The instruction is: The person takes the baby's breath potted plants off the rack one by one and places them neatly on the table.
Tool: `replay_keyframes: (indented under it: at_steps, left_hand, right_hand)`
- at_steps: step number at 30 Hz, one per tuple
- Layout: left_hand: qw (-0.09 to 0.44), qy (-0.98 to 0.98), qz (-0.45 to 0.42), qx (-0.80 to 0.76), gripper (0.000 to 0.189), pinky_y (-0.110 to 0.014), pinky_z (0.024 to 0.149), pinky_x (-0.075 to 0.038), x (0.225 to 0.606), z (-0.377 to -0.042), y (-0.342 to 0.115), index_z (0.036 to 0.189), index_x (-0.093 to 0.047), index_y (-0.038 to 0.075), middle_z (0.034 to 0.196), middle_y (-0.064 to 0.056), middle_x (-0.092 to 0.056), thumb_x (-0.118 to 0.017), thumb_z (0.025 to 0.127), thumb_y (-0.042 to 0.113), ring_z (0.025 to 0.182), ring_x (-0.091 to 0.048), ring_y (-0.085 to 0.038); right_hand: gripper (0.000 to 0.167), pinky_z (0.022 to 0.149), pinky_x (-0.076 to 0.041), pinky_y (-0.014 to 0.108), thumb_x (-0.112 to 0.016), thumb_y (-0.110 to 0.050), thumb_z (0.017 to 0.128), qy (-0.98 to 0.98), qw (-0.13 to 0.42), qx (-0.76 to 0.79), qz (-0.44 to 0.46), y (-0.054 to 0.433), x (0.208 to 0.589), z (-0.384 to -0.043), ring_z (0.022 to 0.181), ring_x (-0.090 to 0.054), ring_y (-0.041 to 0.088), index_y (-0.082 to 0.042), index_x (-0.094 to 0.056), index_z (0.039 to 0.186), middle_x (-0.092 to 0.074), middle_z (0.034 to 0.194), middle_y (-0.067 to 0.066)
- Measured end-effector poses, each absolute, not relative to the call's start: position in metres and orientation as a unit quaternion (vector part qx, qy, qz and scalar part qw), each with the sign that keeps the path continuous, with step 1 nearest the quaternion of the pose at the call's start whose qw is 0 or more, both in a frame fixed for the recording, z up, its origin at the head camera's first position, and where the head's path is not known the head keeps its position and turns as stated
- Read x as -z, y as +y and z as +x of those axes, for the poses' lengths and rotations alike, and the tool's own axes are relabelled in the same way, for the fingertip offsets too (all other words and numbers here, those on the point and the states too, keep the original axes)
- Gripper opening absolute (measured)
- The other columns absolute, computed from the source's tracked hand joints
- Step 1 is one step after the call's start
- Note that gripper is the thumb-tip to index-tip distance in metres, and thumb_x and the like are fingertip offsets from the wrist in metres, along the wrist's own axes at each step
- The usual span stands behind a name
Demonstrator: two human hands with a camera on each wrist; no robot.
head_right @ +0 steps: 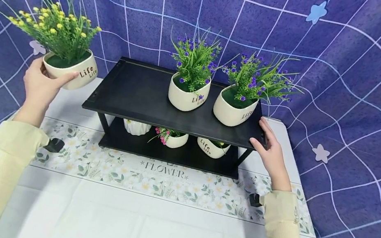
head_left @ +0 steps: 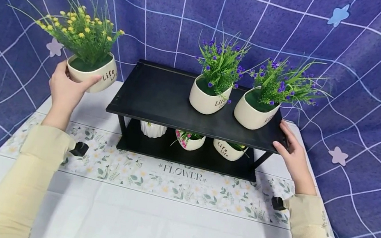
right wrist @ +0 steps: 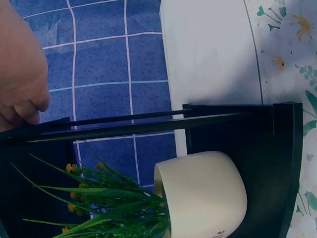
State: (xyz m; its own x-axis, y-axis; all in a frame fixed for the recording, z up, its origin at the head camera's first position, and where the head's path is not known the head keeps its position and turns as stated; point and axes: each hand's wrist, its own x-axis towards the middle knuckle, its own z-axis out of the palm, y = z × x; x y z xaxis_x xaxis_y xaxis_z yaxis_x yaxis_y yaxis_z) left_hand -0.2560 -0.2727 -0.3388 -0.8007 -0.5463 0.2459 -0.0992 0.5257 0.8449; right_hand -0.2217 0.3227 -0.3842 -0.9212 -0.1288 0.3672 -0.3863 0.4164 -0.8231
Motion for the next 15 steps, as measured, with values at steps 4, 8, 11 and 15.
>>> replay_keyframes:
  at_steps: [4,8,11,15]
  left_hand:
    - [0.242,-0.848,0.18,0.435,0.091,-0.041,0.11,-0.04,0.347,-0.255,-0.278,0.148,-0.038,0.012,0.145,-0.012,-0.049,-0.077,0.075,0.051,0.13,-0.047,-0.026]
    - [0.23,-0.855,0.176,0.431,0.092,-0.043,0.108,-0.041,0.355,-0.256,-0.283,0.149,-0.037,0.012,0.146,-0.012,-0.048,-0.076,0.076,0.052,0.13,-0.048,-0.028]
    - [0.219,-0.856,0.176,0.433,0.091,-0.042,0.108,-0.042,0.362,-0.258,-0.288,0.149,-0.036,0.013,0.146,-0.011,-0.048,-0.076,0.077,0.052,0.129,-0.048,-0.027]
    - [0.198,-0.857,0.177,0.442,0.091,-0.039,0.108,-0.042,0.371,-0.261,-0.294,0.15,-0.035,0.014,0.148,-0.012,-0.046,-0.075,0.078,0.051,0.13,-0.047,-0.026]
  right_hand:
    - [0.057,0.109,-0.022,0.0,-0.056,-0.004,0.096,-0.835,0.12,-0.515,0.151,0.322,0.383,-0.221,0.149,-0.023,0.011,-0.001,-0.035,0.149,-0.025,0.159,0.018]
    - [0.057,0.108,-0.022,-0.001,-0.056,-0.004,0.096,-0.837,0.121,-0.513,0.15,0.322,0.383,-0.222,0.149,-0.022,0.014,-0.002,-0.035,0.149,-0.025,0.159,0.017]
    - [0.056,0.109,-0.022,0.0,-0.056,-0.002,0.096,-0.834,0.125,-0.515,0.152,0.323,0.384,-0.222,0.148,-0.023,0.01,0.0,-0.036,0.148,-0.026,0.159,0.018]
    - [0.056,0.11,-0.023,0.001,-0.056,0.002,0.095,-0.83,0.128,-0.52,0.157,0.323,0.386,-0.223,0.146,-0.025,0.004,0.002,-0.037,0.147,-0.026,0.158,0.02]
